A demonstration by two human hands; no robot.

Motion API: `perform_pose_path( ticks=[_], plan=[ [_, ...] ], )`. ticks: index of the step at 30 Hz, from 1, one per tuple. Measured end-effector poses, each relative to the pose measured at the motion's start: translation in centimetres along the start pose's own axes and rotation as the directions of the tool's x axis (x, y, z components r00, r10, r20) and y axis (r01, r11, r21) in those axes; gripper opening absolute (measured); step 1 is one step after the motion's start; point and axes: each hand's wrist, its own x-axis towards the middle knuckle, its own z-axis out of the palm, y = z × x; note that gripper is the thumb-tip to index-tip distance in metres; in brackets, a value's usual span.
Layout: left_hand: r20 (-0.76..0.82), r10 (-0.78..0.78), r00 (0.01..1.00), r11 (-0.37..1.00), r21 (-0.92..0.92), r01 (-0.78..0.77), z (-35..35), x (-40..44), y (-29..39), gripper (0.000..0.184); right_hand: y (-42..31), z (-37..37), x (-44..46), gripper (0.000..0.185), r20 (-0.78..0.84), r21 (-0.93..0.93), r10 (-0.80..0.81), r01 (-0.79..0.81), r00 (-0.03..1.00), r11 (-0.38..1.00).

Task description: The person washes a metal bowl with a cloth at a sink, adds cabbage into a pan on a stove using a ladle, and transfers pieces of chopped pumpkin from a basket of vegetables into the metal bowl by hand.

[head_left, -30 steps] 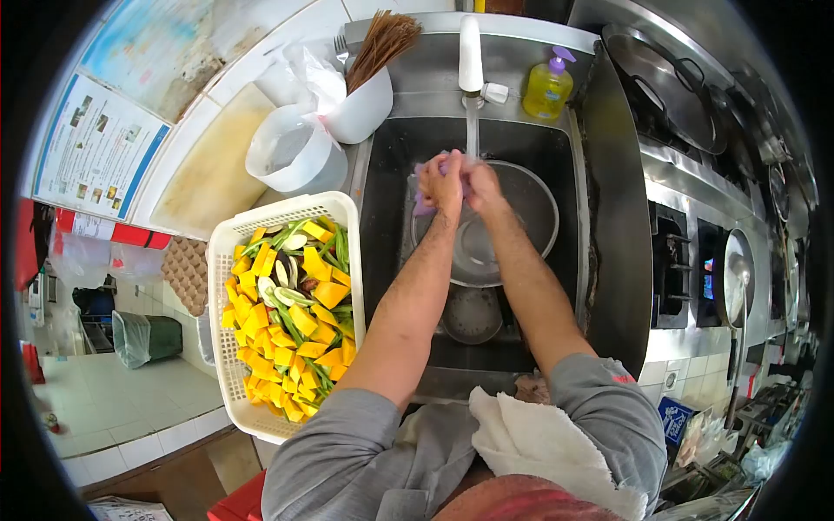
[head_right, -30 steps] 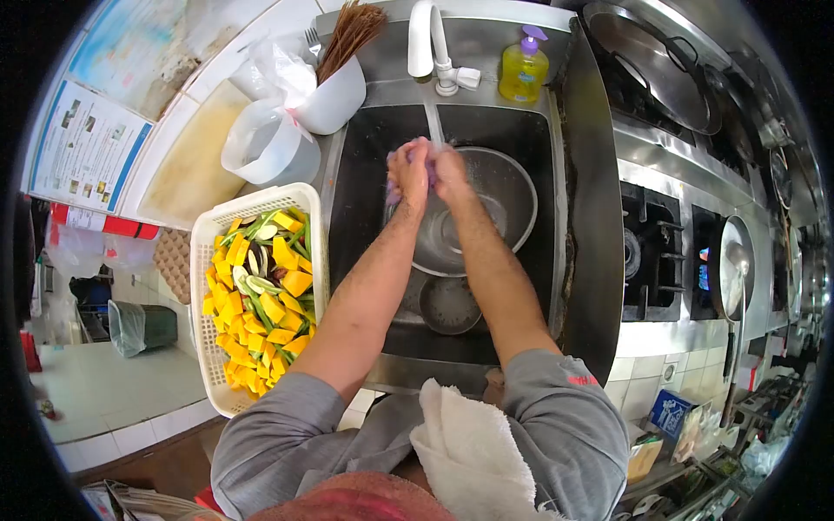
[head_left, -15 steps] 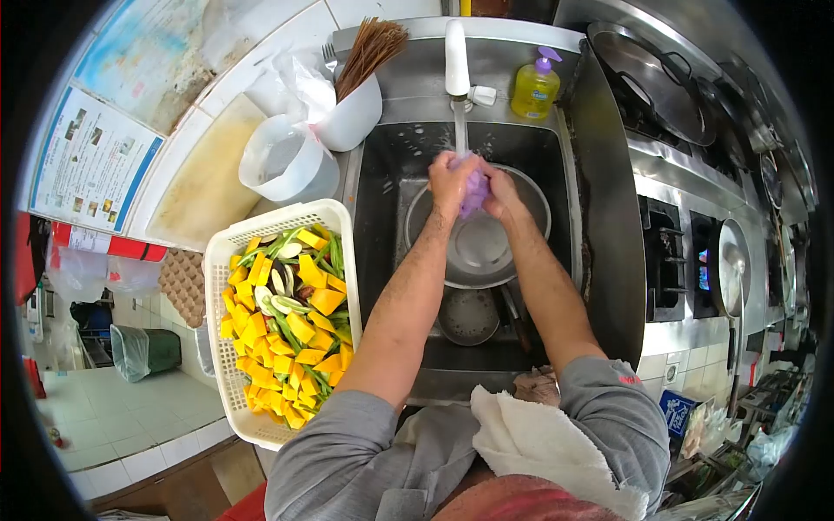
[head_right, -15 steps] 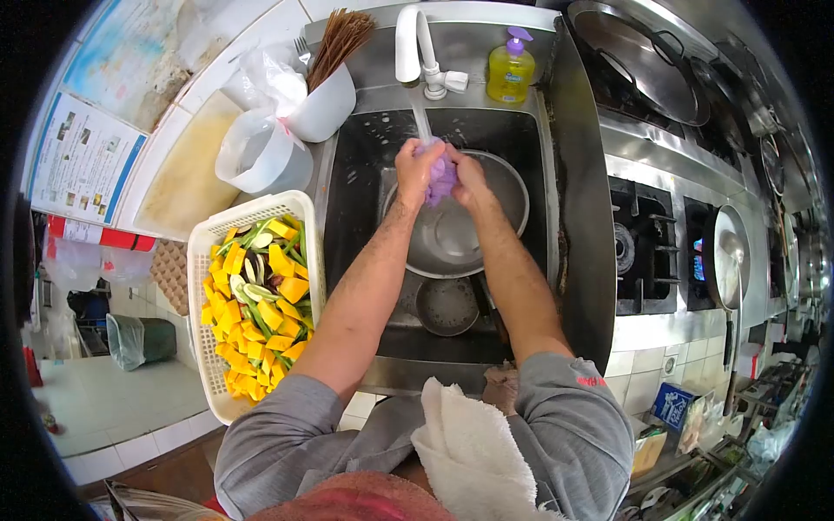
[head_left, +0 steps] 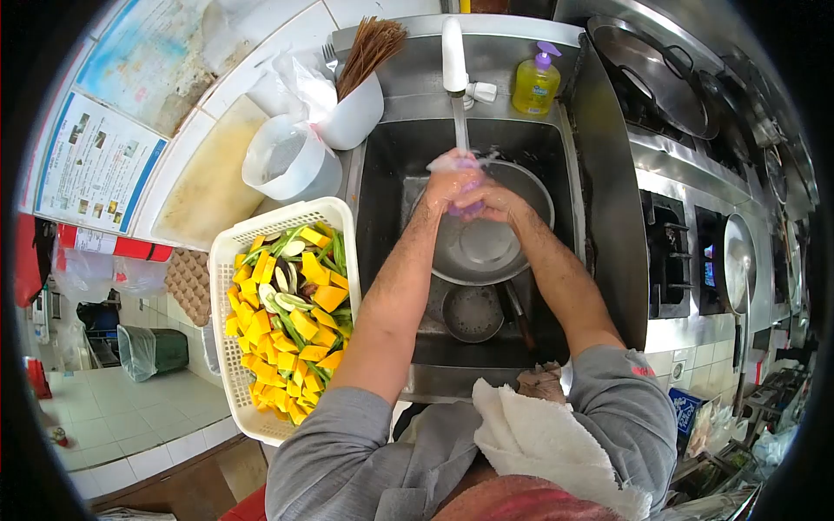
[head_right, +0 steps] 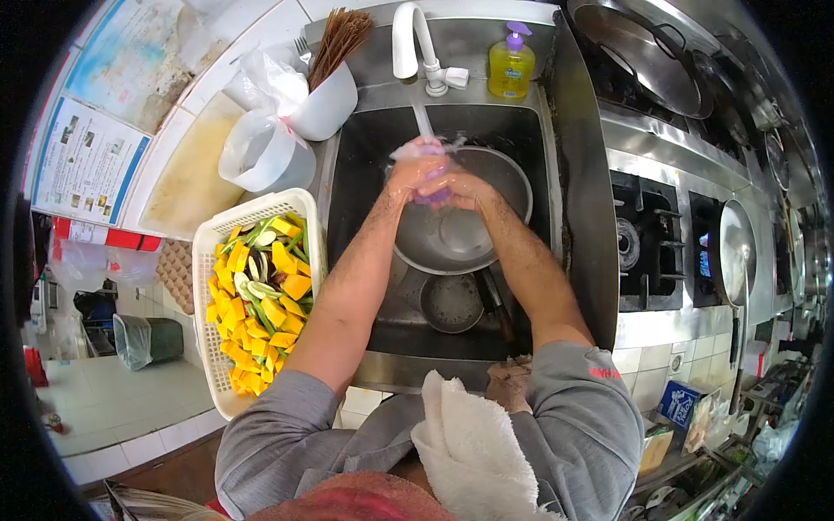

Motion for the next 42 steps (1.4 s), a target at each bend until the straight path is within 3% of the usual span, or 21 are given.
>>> perform_pose_path(
  ticks=[2,4,8,10,13,14,16,17,19,20,22,23,25,26,29,31,33,35,38,39,42],
  plan=[
    [-0.028,0.02,0.999,0.995,0.102,-0.017,-0.1,0.1,-0.7,0.022,0.9,-0.4,0.7,0.054,-0.002,-0.192,0.012,-0.013,1.0,0.981],
    [-0.185,0.149,0.971,0.842,0.539,-0.026,0.4,0.2,-0.3,0.021,1.6,-0.5,1.3,0.052,-0.149,-0.43,-0.049,-0.02,0.988,0.902],
    [-0.321,-0.047,0.946,0.916,0.364,0.168,0.5,0.6,-1.0,0.022,3.0,0.3,2.8,0.054,-0.231,-0.654,-0.217,0.014,0.949,0.757],
    [-0.487,0.241,0.839,0.791,0.6,0.121,-0.3,1.5,-3.2,0.023,4.2,-0.1,3.7,0.055,-0.167,-0.942,-0.629,0.066,0.759,0.329],
    [-0.564,0.152,0.812,0.955,0.295,0.026,0.6,1.6,-3.3,0.027,3.3,-0.6,3.1,0.055,-0.304,-0.945,-0.501,-0.189,0.811,0.268],
    [-0.565,0.156,0.81,0.955,0.296,0.023,0.5,1.5,-3.0,0.027,2.8,-0.6,3.1,0.055,-0.3,-0.946,-0.502,-0.185,0.811,0.266],
    [-0.109,-0.271,0.956,0.897,-0.389,0.21,-0.2,1.5,-2.4,0.024,2.0,-0.9,3.1,0.058,-0.247,-0.9,-0.693,0.105,0.677,0.424],
    [-0.107,-0.269,0.957,0.898,-0.388,0.209,-0.4,1.4,-2.3,0.024,1.5,-1.4,2.7,0.058,-0.247,-0.9,-0.696,0.106,0.674,0.422],
    [0.036,-0.362,0.931,0.795,-0.509,0.329,-0.1,0.4,-1.1,0.024,0.7,-2.9,2.0,0.056,-0.184,-0.489,-0.365,0.237,0.913,0.839],
    [0.034,-0.358,0.933,0.798,-0.507,0.324,0.0,0.5,-1.0,0.024,-0.2,-3.6,2.0,0.056,-0.179,-0.491,-0.369,0.242,0.912,0.837],
    [-0.25,-0.102,0.963,0.948,-0.319,0.017,0.5,0.8,-1.5,0.034,-2.7,-4.4,2.2,0.049,-0.267,-0.298,-0.387,0.307,0.883,0.904],
    [-0.251,-0.1,0.963,0.949,-0.316,0.016,0.7,0.8,-1.5,0.034,-3.9,-4.9,3.3,0.041,-0.327,-0.545,-0.56,0.332,0.761,0.77],
    [-0.144,0.182,0.973,0.89,0.444,-0.101,1.2,0.7,-1.0,0.048,-5.3,-5.9,5.5,0.046,-0.272,-0.955,-0.886,0.008,0.375,0.296],
    [-0.018,0.263,0.965,0.811,0.546,-0.211,0.8,1.1,-2.0,0.058,-6.3,-6.5,6.8,0.046,-0.274,-0.954,-0.887,0.013,0.372,0.3],
    [-0.008,0.172,0.985,0.856,0.497,-0.145,1.6,0.9,-0.5,0.06,-8.3,-9.3,10.8,0.047,0.009,-0.995,-0.988,0.098,0.157,0.007],
    [-0.047,0.109,0.993,0.923,0.375,-0.084,1.0,1.3,-0.5,0.047,-9.3,-10.5,12.0,0.05,-0.229,-0.929,-0.882,0.179,0.412,0.325],
    [-0.087,0.024,0.996,0.974,0.228,-0.003,0.1,1.3,-0.6,0.035,-10.3,-10.3,12.6,0.05,-0.287,-0.926,-0.892,0.137,0.35,0.352],
    [-0.13,-0.022,0.991,0.993,0.113,0.037,0.6,0.3,1.0,0.032,-12.3,-8.5,11.0,0.05,-0.622,-0.493,-0.398,0.058,0.674,0.868],
    [-0.146,-0.03,0.989,0.996,-0.093,0.016,0.2,-0.1,1.2,0.027,-10.2,-6.7,9.9,0.057,-0.635,-0.256,-0.292,0.162,0.715,0.953],
    [-0.139,0.002,0.99,0.984,-0.174,-0.026,-0.2,0.0,1.4,0.027,-9.0,-5.2,8.5,0.061,-0.624,-0.079,-0.21,0.207,0.752,0.975],
    [-0.074,0.036,0.997,0.995,-0.093,-0.043,-0.5,0.0,2.1,0.028,-2.3,-3.0,4.0,0.062,0.006,0.268,-0.044,0.041,0.999,0.962]
  ],
)
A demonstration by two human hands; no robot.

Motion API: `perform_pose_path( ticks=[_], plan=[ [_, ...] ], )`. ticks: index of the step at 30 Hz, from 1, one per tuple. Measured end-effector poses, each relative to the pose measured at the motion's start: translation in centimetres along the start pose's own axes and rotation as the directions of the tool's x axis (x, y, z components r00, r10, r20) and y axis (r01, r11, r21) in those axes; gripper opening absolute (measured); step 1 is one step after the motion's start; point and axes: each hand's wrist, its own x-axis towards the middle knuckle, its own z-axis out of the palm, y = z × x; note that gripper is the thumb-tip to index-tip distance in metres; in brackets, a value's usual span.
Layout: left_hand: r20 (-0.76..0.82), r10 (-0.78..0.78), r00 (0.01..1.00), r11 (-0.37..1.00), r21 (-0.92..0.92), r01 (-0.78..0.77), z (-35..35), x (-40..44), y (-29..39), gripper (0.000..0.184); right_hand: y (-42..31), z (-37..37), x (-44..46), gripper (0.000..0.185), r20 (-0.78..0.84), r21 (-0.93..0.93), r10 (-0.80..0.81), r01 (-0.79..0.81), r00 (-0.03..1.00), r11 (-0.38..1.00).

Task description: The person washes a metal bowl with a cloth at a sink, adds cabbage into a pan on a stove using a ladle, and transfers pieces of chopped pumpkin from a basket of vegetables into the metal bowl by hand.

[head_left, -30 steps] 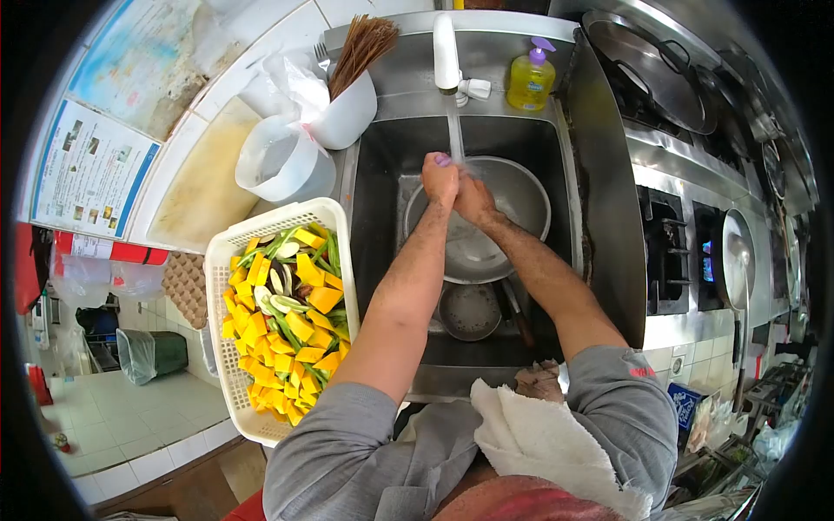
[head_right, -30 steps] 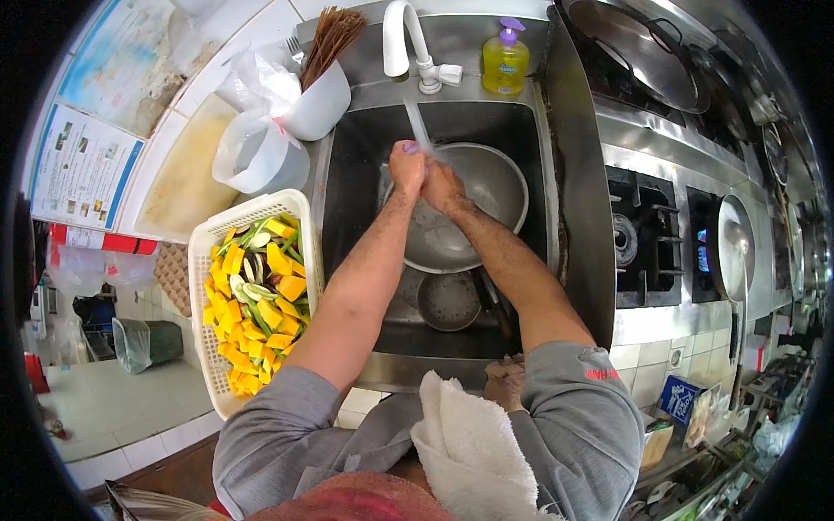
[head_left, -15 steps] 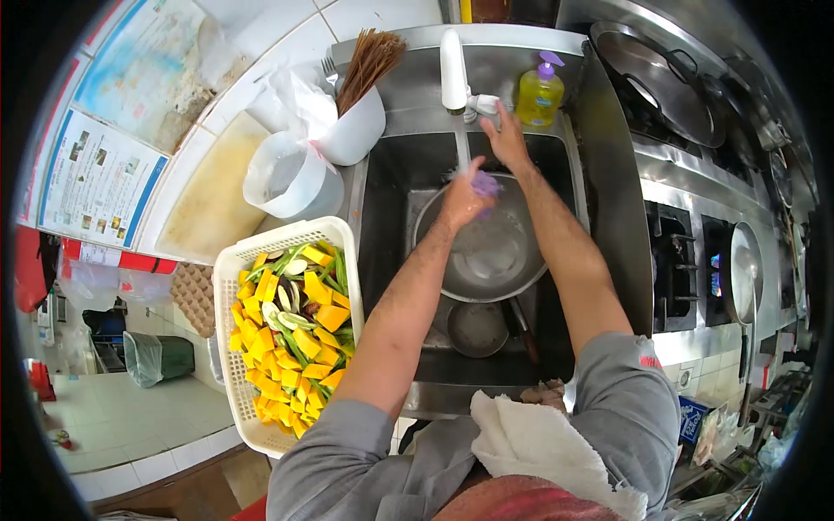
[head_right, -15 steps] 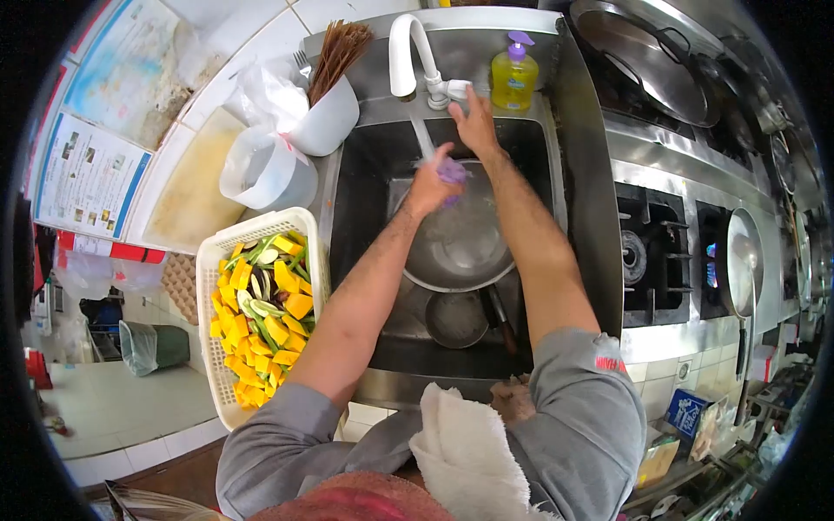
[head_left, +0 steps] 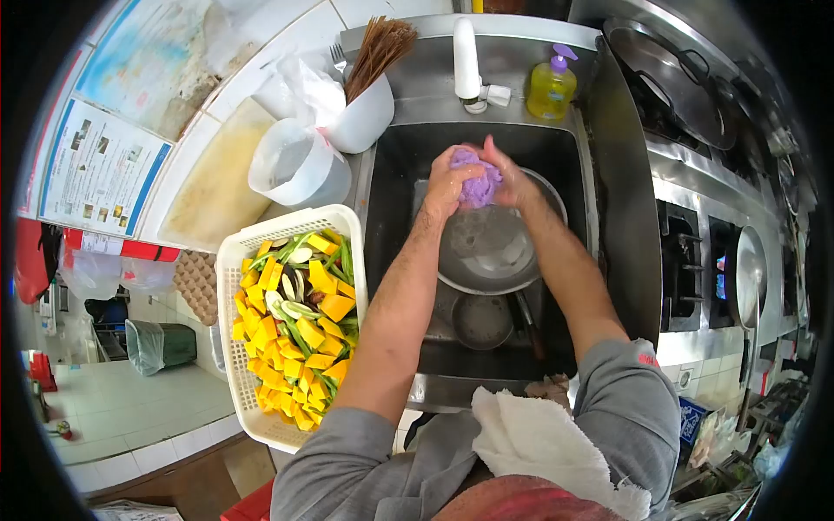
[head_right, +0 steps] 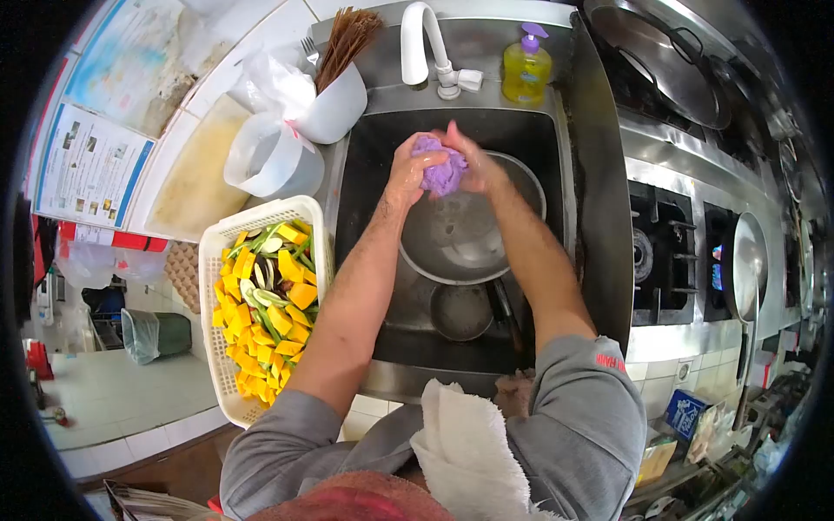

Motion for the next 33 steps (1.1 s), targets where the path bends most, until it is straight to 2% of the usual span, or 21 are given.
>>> perform_pose_path(
  ticks=[1,2,3,4,5,6,8,11,12,14,15,20,21,22,23,25,27,29,31,32,33],
  plan=[
    [0.048,0.039,0.998,0.996,0.075,-0.042,0.0,-0.1,0.0,0.029,1.1,2.4,-2.7,0.06,0.185,0.059,0.045,-0.057,0.982,0.997],
    [0.136,0.027,0.99,0.998,0.046,-0.034,0.1,-0.5,0.1,0.031,1.7,1.9,-3.1,0.06,0.177,0.066,0.044,-0.057,0.983,0.996],
    [0.14,0.014,0.99,0.999,0.046,-0.02,0.3,-1.1,-0.1,0.031,2.3,1.3,-3.5,0.054,0.203,-0.046,0.057,-0.049,0.978,0.998],
    [0.136,-0.003,0.991,0.99,0.143,-0.017,0.5,-1.6,-0.2,0.03,2.8,0.8,-3.8,0.049,0.227,-0.159,0.071,-0.035,0.971,0.987],
    [0.131,-0.019,0.991,0.971,0.237,-0.013,0.8,-2.1,-0.4,0.03,3.3,0.3,-4.0,0.049,0.218,-0.15,0.068,-0.036,0.974,0.988],
    [0.135,-0.032,0.99,0.972,0.234,0.0,0.8,-2.5,-0.7,0.03,3.7,0.7,-4.4,0.041,0.165,-0.242,0.109,-0.067,0.98,0.968],
    [0.093,0.055,0.994,0.872,0.48,-0.093,0.7,-3.0,-1.1,0.025,4.7,1.6,-5.1,0.034,0.101,-0.323,0.14,-0.101,0.985,0.941],
    [0.005,0.076,0.997,0.828,0.557,-0.066,0.2,-3.5,-2.8,0.017,6.3,3.6,-6.0,0.025,0.011,-0.44,0.126,-0.108,0.992,0.891],
    [0.012,0.071,0.997,0.829,0.556,-0.065,0.5,-4.2,-2.8,0.017,7.0,4.1,-6.3,0.022,-0.066,-0.473,0.086,-0.107,0.994,0.875],
    [-0.033,0.148,0.988,0.682,0.727,-0.077,1.0,-5.3,-2.6,0.014,8.0,4.8,-7.0,0.02,-0.146,-0.504,0.039,-0.108,0.989,0.857],
    [-0.029,0.142,0.989,0.684,0.726,-0.077,0.7,-5.5,-3.4,0.014,8.4,5.4,-7.4,0.02,-0.208,-0.575,0.008,-0.129,0.978,0.808],
    [-0.125,0.23,0.965,0.472,0.882,0.001,1.3,-7.6,-4.8,0.027,11.4,7.2,-9.0,0.016,-0.391,-0.714,-0.163,-0.186,0.906,0.675],
    [-0.112,0.229,0.967,0.475,0.88,-0.011,1.5,-8.0,-5.0,0.027,13.0,6.2,-8.7,0.02,-0.33,-0.856,-0.351,-0.121,0.877,0.502],
    [-0.137,0.183,0.973,0.373,0.926,0.06,1.2,-8.1,-5.6,0.028,13.9,6.0,-8.9,0.024,-0.227,-0.954,-0.516,-0.081,0.826,0.29],
    [-0.162,0.142,0.976,0.261,0.958,0.121,1.0,-8.3,-6.1,0.029,14.6,5.7,-9.1,0.024,-0.236,-0.954,-0.533,-0.088,0.812,0.287],
    [-0.035,0.061,0.998,0.064,0.997,0.031,-0.2,-7.8,-7.7,0.028,15.3,6.6,-10.1,0.035,-0.307,-0.947,-0.476,-0.217,0.824,0.235],
    [0.278,-0.082,0.957,-0.262,0.921,-0.289,0.5,-8.1,-6.1,0.03,15.3,9.3,-13.0,0.041,-0.352,-0.934,-0.539,-0.251,0.765,0.254],
    [0.473,-0.013,0.881,-0.329,0.83,-0.45,2.4,-9.3,-3.7,0.035,15.2,10.1,-13.4,0.048,-0.439,-0.896,-0.614,-0.267,0.656,0.355],
    [0.273,-0.057,0.96,0.246,0.936,-0.251,4.1,-8.4,-1.4,0.036,14.3,11.0,-14.7,0.054,-0.403,-0.914,-0.735,-0.192,0.545,0.358],
    [0.229,-0.005,0.974,0.532,0.825,-0.191,6.2,-9.9,0.3,0.038,13.7,12.3,-17.1,0.054,-0.415,-0.909,-0.752,-0.203,0.511,0.364],
    [0.166,0.021,0.986,0.768,0.629,-0.122,8.4,-12.0,2.9,0.043,12.3,14.8,-20.3,0.055,-0.389,-0.855,-0.726,0.071,0.566,0.514]
  ],
)
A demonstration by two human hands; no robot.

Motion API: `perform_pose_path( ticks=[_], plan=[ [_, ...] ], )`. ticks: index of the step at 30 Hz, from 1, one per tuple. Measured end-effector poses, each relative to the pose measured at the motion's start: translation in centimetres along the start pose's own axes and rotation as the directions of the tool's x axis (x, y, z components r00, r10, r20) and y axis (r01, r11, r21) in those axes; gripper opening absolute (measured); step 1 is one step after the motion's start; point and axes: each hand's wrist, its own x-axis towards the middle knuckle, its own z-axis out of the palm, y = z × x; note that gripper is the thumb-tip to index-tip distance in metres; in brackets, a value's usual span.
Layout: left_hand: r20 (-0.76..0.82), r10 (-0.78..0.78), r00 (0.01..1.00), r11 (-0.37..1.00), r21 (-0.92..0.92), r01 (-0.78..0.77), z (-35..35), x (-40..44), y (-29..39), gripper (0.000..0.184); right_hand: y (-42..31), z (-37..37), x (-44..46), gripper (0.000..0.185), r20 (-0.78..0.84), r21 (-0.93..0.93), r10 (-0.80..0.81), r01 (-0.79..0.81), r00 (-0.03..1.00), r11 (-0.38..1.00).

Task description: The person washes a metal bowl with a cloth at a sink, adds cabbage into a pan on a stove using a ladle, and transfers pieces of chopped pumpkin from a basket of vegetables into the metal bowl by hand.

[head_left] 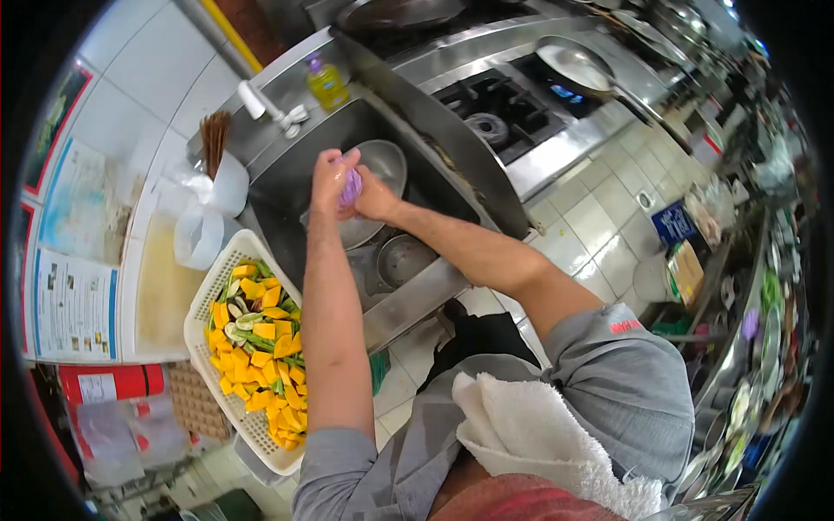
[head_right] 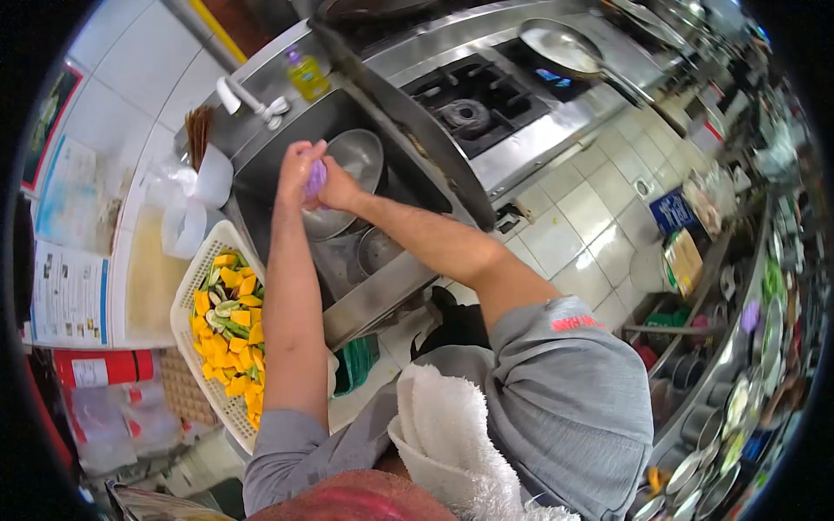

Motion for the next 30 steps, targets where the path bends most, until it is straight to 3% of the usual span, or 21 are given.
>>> perform_pose_path(
  ticks=[1,3,4,6,8,10,11,12,14,15,16,18,19,21,22,23,24,25,26,29,30],
  plan=[
    [0.079,0.005,0.997,0.985,-0.173,0.008,-0.1,-2.5,5.0,0.045,-2.7,-2.3,-1.8,0.056,0.065,0.313,-0.038,0.015,0.997,0.95],
    [0.192,0.087,0.978,0.898,-0.44,0.007,0.3,-6.2,11.1,0.041,-5.4,-6.3,-5.0,0.057,0.115,0.51,-0.054,-0.013,0.992,0.86],
    [0.205,0.105,0.973,0.897,-0.443,-0.004,0.7,-7.5,12.7,0.041,-6.9,-8.4,-7.8,0.049,0.084,0.61,-0.092,0.022,0.992,0.792],
    [0.315,0.341,0.886,0.852,-0.502,-0.15,2.1,-10.5,15.6,0.038,-8.3,-11.6,-12.1,0.041,-0.049,0.747,-0.141,0.13,0.989,0.652],
    [0.398,0.4,0.825,0.827,-0.546,-0.138,4.8,-13.6,17.4,0.036,-8.3,-15.2,-16.2,0.038,-0.186,0.778,-0.08,0.196,0.979,0.597],
    [0.547,0.487,0.681,0.871,-0.365,-0.33,8.0,-16.5,18.7,0.034,-7.2,-18.8,-20.2,0.037,-0.359,0.695,-0.029,0.288,0.933,0.659],
    [0.58,0.481,0.657,0.876,-0.344,-0.338,9.9,-17.8,19.0,0.035,-6.4,-20.7,-22.2,0.037,-0.403,0.666,-0.002,0.294,0.915,0.685],
    [0.558,0.553,0.618,0.826,-0.273,-0.493,11.9,-18.8,19.3,0.03,-5.6,-22.6,-24.2,0.037,-0.446,0.638,0.025,0.298,0.895,0.71],
    [0.608,0.498,0.618,0.835,-0.144,-0.531,16.7,-19.5,18.8,0.025,-3.4,-26.7,-28.1,0.038,-0.509,0.552,0.045,0.286,0.859,0.784],
    [0.612,0.518,0.598,0.828,-0.181,-0.531,19.9,-19.3,17.8,0.02,-2.5,-28.7,-30.2,0.038,-0.557,0.414,0.014,0.263,0.83,0.871],
    [0.637,0.522,0.567,0.822,-0.197,-0.534,22.5,-19.8,17.4,0.02,-1.1,-31.0,-32.1,0.038,-0.676,0.239,0.047,0.158,0.736,0.958],
    [0.642,0.462,0.612,0.871,-0.198,-0.45,27.9,-21.2,17.3,0.017,1.4,-35.5,-36.0,0.038,-0.808,0.174,0.084,0.1,0.583,0.98],
    [0.596,0.569,0.566,0.792,-0.214,-0.571,30.0,-22.3,17.9,0.017,3.2,-37.8,-38.1,0.035,-0.884,0.083,0.051,0.049,0.465,0.995],
    [0.593,0.54,0.597,0.835,-0.29,-0.467,35.4,-22.6,16.8,0.017,6.1,-41.8,-42.1,0.034,-0.934,0.19,0.145,0.112,0.326,0.975],
    [0.591,0.474,0.652,0.879,-0.356,-0.316,38.3,-23.1,16.1,0.016,7.2,-43.5,-44.6,0.032,-0.941,0.285,0.237,0.191,0.241,0.939],
    [0.531,0.533,0.658,0.841,-0.253,-0.478,40.5,-23.9,16.3,0.014,7.8,-44.7,-46.9,0.029,-0.943,0.316,0.287,0.178,0.169,0.932],
    [0.596,0.401,0.696,0.916,-0.269,-0.298,42.0,-26.0,18.3,0.013,9.5,-46.1,-49.1,0.029,-0.918,0.378,0.35,0.146,0.184,0.914],
    [0.576,0.525,0.626,0.85,-0.38,-0.364,44.8,-26.5,18.0,0.013,10.5,-47.0,-50.6,0.029,-0.902,0.426,0.402,0.165,0.157,0.89],
    [0.64,0.51,0.574,0.842,-0.509,-0.18,47.5,-26.9,17.6,0.013,11.5,-47.6,-51.8,0.029,-0.879,0.475,0.455,0.187,0.142,0.86],
    [0.648,0.556,0.52,0.819,-0.535,-0.208,54.5,-29.2,18.7,0.014,14.6,-49.6,-54.7,0.037,-0.785,0.618,0.603,0.247,0.145,0.746],
    [0.711,0.535,0.457,0.819,-0.569,-0.073,55.6,-31.8,20.8,0.015,15.3,-50.2,-55.3,0.037,-0.788,0.613,0.604,0.257,0.121,0.747]
  ],
)
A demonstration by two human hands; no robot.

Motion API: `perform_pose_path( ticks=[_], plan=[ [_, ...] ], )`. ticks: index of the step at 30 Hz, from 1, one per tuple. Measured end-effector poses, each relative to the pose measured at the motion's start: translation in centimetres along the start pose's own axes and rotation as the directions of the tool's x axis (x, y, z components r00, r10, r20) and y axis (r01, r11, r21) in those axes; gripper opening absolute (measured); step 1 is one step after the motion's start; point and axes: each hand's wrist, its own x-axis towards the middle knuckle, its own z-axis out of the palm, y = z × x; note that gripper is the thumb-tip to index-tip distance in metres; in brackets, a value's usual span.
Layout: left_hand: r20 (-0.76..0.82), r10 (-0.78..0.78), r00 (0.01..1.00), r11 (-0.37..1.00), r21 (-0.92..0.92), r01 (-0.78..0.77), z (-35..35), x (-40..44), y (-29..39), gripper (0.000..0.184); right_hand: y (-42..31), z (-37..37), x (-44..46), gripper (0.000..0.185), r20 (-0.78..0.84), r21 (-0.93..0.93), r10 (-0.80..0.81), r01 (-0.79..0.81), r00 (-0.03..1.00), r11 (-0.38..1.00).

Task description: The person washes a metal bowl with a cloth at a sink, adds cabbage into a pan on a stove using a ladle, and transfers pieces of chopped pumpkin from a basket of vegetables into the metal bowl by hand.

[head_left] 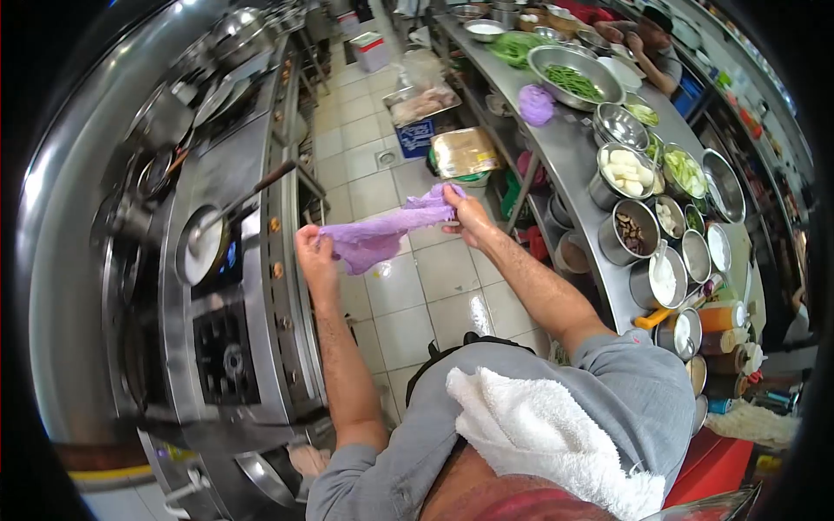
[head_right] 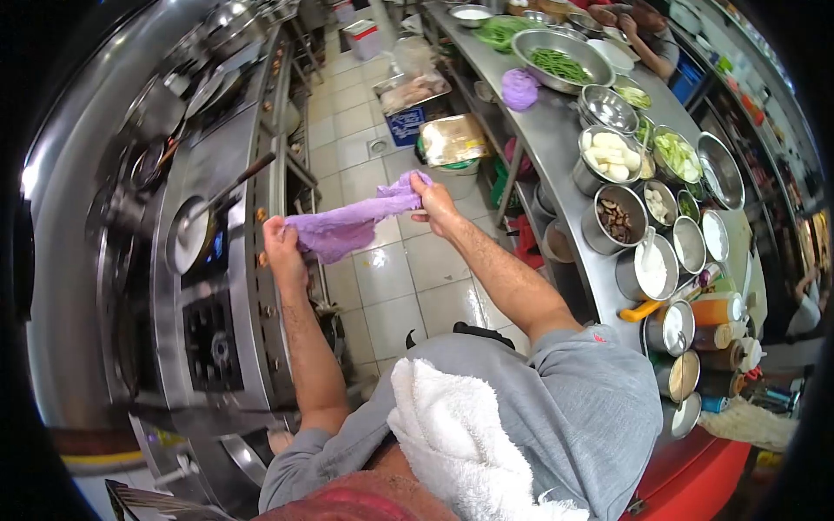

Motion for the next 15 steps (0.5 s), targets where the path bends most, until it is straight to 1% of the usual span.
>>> perform_pose_path(
  ticks=[1,2,3,4,5,6,7,8,9,10,11,12,13,14,15],
  plan=[
    [0.083,-0.041,0.996,0.99,-0.128,0.052,2.9,0.6,1.2,0.017,0.0,-0.5,0.7,0.042,0.001,0.088,0.028,-0.028,1.0,0.996],
    [0.169,0.002,0.986,0.997,-0.082,0.012,5.2,1.5,2.0,0.019,0.1,-1.0,1.6,0.047,0.007,0.176,0.053,-0.054,0.999,0.983],
    [0.242,-0.023,0.97,0.994,-0.099,0.049,7.4,2.3,2.9,0.019,1.0,-1.8,3.3,0.055,0.059,0.227,0.09,-0.101,0.994,0.969],
    [0.313,-0.046,0.949,0.99,-0.113,0.086,9.6,3.0,3.5,0.019,1.0,-2.0,3.8,0.055,0.039,0.238,0.085,-0.092,0.996,0.967],
    [0.398,-0.089,0.913,0.936,-0.28,0.213,11.6,3.5,3.7,0.019,1.0,-1.8,3.9,0.057,0.103,0.312,0.176,-0.2,0.979,0.929],
    [0.486,-0.113,0.867,0.839,-0.421,0.345,13.4,4.1,3.5,0.019,0.7,-1.5,3.9,0.059,0.176,0.376,0.255,-0.304,0.951,0.876],
    [0.576,-0.104,0.811,0.732,-0.508,0.455,15.2,4.7,2.6,0.018,-0.3,-0.7,3.2,0.059,0.198,0.466,0.237,-0.305,0.951,0.831],
    [0.657,-0.082,0.75,0.603,-0.566,0.562,16.6,5.5,1.4,0.017,0.0,-0.7,4.4,0.059,0.186,0.475,0.232,-0.294,0.955,0.83],
    [0.666,-0.083,0.741,0.598,-0.561,0.572,17.7,6.4,0.1,0.017,0.8,-0.9,5.7,0.058,0.282,0.619,0.013,-0.193,0.959,0.761],
    [0.683,-0.071,0.727,0.803,-0.393,0.447,18.6,7.3,-1.2,0.017,0.6,-0.4,6.0,0.056,0.33,0.751,-0.216,-0.117,0.919,0.649],
    [0.7,-0.057,0.711,0.94,-0.202,0.275,19.1,8.3,-2.2,0.018,-0.3,-0.3,6.2,0.054,0.262,0.785,-0.253,-0.053,0.931,0.617],
    [0.705,-0.052,0.707,0.938,-0.209,0.277,19.3,9.3,-3.0,0.018,-1.7,-0.7,6.2,0.054,0.253,0.784,-0.256,-0.043,0.933,0.619],
    [0.672,-0.001,0.741,0.983,-0.134,0.123,19.4,10.2,-3.6,0.019,-3.1,-1.8,6.1,0.053,0.203,0.715,-0.325,0.087,0.924,0.693],
    [0.642,0.052,0.765,0.998,-0.046,-0.03,19.2,11.0,-4.1,0.022,-4.4,-2.9,5.7,0.051,0.159,0.632,-0.394,0.213,0.905,0.745],
    [0.634,0.07,0.77,0.997,-0.028,-0.068,18.9,12.0,-4.4,0.027,-6.6,-3.3,4.9,0.053,-0.049,0.608,-0.35,0.306,0.936,0.733]
  ],
)
